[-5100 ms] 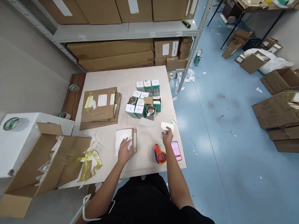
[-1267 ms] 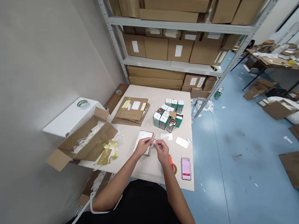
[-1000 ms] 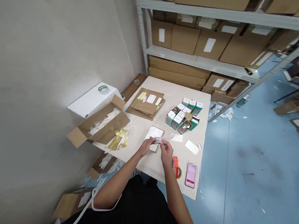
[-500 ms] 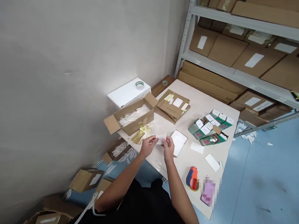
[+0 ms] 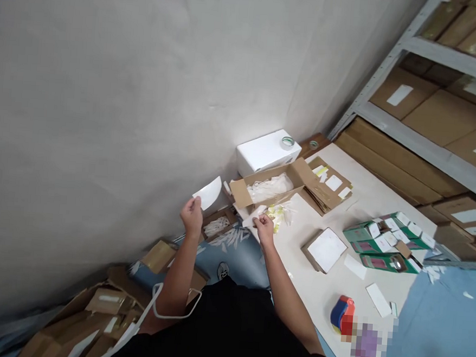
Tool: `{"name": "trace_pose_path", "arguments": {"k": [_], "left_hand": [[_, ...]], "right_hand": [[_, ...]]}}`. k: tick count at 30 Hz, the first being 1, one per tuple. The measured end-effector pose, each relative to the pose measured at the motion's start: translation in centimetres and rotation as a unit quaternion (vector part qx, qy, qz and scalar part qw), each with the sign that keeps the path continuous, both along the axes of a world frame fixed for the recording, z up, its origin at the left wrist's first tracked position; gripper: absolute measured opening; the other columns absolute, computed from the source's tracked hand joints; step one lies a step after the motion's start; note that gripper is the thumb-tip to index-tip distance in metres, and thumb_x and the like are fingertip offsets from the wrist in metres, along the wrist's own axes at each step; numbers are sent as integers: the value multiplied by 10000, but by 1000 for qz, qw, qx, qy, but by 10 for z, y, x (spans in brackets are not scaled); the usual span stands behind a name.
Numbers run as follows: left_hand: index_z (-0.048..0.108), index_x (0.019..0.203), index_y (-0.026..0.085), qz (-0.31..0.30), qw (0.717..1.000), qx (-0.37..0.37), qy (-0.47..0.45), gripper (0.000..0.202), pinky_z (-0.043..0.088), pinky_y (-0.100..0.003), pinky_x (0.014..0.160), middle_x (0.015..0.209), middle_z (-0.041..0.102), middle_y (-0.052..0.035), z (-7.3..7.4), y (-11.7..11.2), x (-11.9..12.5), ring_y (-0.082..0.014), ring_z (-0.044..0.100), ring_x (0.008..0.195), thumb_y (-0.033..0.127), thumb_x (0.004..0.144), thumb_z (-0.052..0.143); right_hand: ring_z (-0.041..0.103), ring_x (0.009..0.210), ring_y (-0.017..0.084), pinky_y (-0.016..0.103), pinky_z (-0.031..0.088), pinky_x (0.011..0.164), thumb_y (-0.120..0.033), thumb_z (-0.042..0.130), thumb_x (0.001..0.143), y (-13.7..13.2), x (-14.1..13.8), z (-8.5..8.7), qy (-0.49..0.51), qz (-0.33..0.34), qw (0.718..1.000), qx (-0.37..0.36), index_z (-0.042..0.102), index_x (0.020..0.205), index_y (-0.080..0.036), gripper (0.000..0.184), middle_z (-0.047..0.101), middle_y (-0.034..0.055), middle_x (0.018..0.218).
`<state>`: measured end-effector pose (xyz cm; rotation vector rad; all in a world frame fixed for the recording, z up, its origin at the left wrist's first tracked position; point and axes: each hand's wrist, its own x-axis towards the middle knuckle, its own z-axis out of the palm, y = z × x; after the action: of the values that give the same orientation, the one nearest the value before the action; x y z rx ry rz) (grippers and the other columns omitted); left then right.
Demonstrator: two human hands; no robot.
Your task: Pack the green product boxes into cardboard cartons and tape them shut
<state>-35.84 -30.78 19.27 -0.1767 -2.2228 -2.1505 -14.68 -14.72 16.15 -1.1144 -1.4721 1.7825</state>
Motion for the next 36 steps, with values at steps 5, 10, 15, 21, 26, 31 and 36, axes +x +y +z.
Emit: {"name": "trace_pose_path", "arguments": {"k": [5,10,15,21,26,31,36], "left_hand": [[774,862,144,-7,996,-84,32,419,512,-257,708,737,704,-39,-9,-59,-13,-170,642,700,531,925,629],[782,857,161,23,989,-142,43,404,500,-251,706,756,718,-35,-12,-121,-26,-171,652,712,506,960,600],[790,889,166,47,979,-193,55,388,511,-269,710,777,739,-49,-11,-159,-33,-177,655,701,478,979,577],[801,956,208,-43,952,-257,159,333,537,-318,830,916,781,-97,-11,-155,-31,-212,718,835,392,1019,530],[801,994,238,-177,924,-243,237,280,550,-374,915,984,787,-113,-8,-103,-11,-242,731,941,346,1023,544],[800,998,258,-318,881,-199,288,250,566,-403,915,982,777,-98,-4,-35,28,-247,720,948,360,1016,573],[797,1037,267,-404,844,-143,323,198,545,-459,998,1196,737,-128,4,37,77,-293,673,1120,396,977,659]], "right_hand": [[599,515,166,266,452,529,-484,751,680,-58,-92,-44,-84,166,982,-2,567,697,-237,308,635,-19,600],[645,505,176,255,469,516,-428,709,736,-95,-166,-82,-208,234,949,42,588,687,-231,237,711,20,667],[769,773,245,265,536,691,-451,585,875,-100,-207,-94,-315,258,905,121,725,789,-203,297,777,90,766],[748,719,211,272,548,709,-618,476,926,-104,-187,-74,-218,243,942,81,715,815,-209,487,796,84,908],[670,615,209,314,544,647,-780,615,828,-110,-137,-29,-46,239,970,-20,660,663,-203,601,711,53,653],[647,641,199,321,549,643,-720,695,819,-85,-84,14,53,68,994,-62,702,743,-196,530,701,33,674],[623,668,178,311,546,681,-598,801,750,-43,-15,40,44,-77,994,-58,680,717,-196,422,683,21,697]]}}
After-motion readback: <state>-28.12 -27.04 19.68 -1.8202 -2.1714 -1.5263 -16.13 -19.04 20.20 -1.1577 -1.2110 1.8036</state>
